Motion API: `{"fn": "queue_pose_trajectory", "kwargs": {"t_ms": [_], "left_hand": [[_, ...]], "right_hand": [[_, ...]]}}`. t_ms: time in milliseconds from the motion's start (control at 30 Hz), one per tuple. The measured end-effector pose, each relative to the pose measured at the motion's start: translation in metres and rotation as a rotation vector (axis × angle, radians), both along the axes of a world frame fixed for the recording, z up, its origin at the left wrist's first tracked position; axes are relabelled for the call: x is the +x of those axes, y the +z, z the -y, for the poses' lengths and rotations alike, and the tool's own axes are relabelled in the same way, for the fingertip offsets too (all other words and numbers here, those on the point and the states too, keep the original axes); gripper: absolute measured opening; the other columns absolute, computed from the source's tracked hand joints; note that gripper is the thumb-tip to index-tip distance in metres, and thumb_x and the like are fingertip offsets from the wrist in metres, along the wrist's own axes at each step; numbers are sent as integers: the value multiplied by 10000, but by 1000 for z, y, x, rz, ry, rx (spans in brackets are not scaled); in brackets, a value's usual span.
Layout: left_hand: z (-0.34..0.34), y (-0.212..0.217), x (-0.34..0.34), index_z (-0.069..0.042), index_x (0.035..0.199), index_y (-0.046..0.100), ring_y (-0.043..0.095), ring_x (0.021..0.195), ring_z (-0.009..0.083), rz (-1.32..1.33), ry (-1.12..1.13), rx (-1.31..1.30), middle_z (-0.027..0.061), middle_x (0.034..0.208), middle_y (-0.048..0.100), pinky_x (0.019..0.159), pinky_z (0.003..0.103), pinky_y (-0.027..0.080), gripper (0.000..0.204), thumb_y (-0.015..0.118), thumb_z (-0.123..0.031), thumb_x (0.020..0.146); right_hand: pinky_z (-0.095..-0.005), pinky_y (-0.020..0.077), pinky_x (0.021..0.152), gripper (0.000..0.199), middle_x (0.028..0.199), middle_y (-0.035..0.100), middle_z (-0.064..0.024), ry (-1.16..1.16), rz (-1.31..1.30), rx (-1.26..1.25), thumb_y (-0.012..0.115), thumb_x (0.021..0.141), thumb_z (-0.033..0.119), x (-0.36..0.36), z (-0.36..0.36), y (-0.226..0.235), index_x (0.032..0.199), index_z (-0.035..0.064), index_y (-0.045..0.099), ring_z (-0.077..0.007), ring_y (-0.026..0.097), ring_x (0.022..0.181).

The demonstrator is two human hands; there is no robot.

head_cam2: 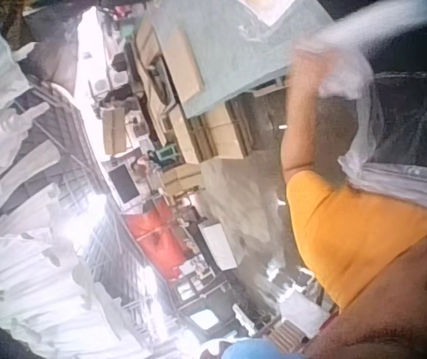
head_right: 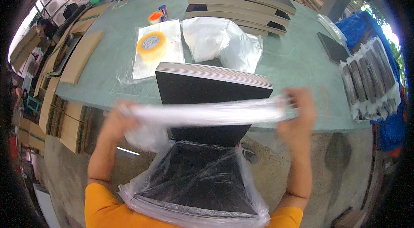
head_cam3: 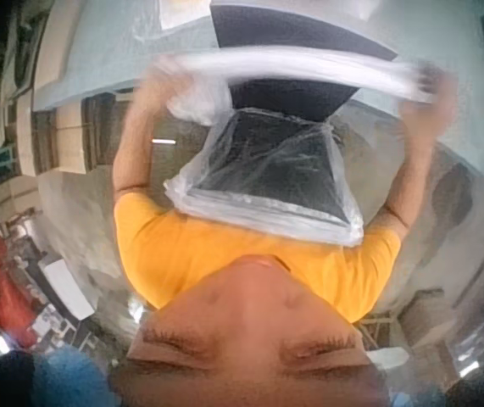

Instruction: The person places a black board into a plastic sleeve and smooths the plastic around it, repeating this for multiple boards from a stack.

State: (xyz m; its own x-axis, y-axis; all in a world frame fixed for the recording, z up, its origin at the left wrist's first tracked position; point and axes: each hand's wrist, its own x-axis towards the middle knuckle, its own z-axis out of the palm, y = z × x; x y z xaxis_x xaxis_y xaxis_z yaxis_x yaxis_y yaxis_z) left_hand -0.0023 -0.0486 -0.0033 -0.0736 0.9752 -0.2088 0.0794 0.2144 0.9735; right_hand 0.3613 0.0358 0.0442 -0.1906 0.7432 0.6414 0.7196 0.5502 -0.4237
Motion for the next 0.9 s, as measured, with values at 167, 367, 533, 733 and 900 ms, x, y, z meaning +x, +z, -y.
{"fn": "queue_pose_trajectory", "kwargs": {"t_ms": [167,367,533,733,900], "left_hand": [[-55,-9,-4,-98,1034,534,573,778,226,-946,455,553,115,879,567,681,318,463,348,559,8,704],[-43,14,34,-212,1179,497,532,883,241,-1197,132,652,96,1076,488,705,303,437,662,542,95,595],[-14,16,23,-88,922,650,564,834,196,-980,88,839,108,931,587,668,267,444,418,594,102,555],[-10,-42,-23,44,905,610,596,710,164,376,-609,-23,119,823,627,619,257,471,438,747,-144,534],[23,-267,-33,11,939,580,560,804,175,570,-297,-401,80,867,599,730,271,435,406,580,-343,742]], "right_hand": [[-376,392,824,549,976,545,-104,148,192,152,514,539,-73,-34,10,-30,1067,75,533,-304,504,926],[-369,382,837,672,1003,518,-120,-111,308,92,449,526,-157,-10,7,-37,1141,101,527,-284,490,921],[-264,434,689,473,857,568,-104,273,-189,-334,534,530,-136,38,20,-28,967,26,615,-176,540,792],[-209,415,500,369,849,591,-92,815,-681,-1342,717,602,139,68,8,-117,909,-23,594,-91,541,608],[-235,417,553,227,809,566,-47,623,-1192,-1646,610,671,154,61,43,-341,825,0,550,-121,516,647]]}}
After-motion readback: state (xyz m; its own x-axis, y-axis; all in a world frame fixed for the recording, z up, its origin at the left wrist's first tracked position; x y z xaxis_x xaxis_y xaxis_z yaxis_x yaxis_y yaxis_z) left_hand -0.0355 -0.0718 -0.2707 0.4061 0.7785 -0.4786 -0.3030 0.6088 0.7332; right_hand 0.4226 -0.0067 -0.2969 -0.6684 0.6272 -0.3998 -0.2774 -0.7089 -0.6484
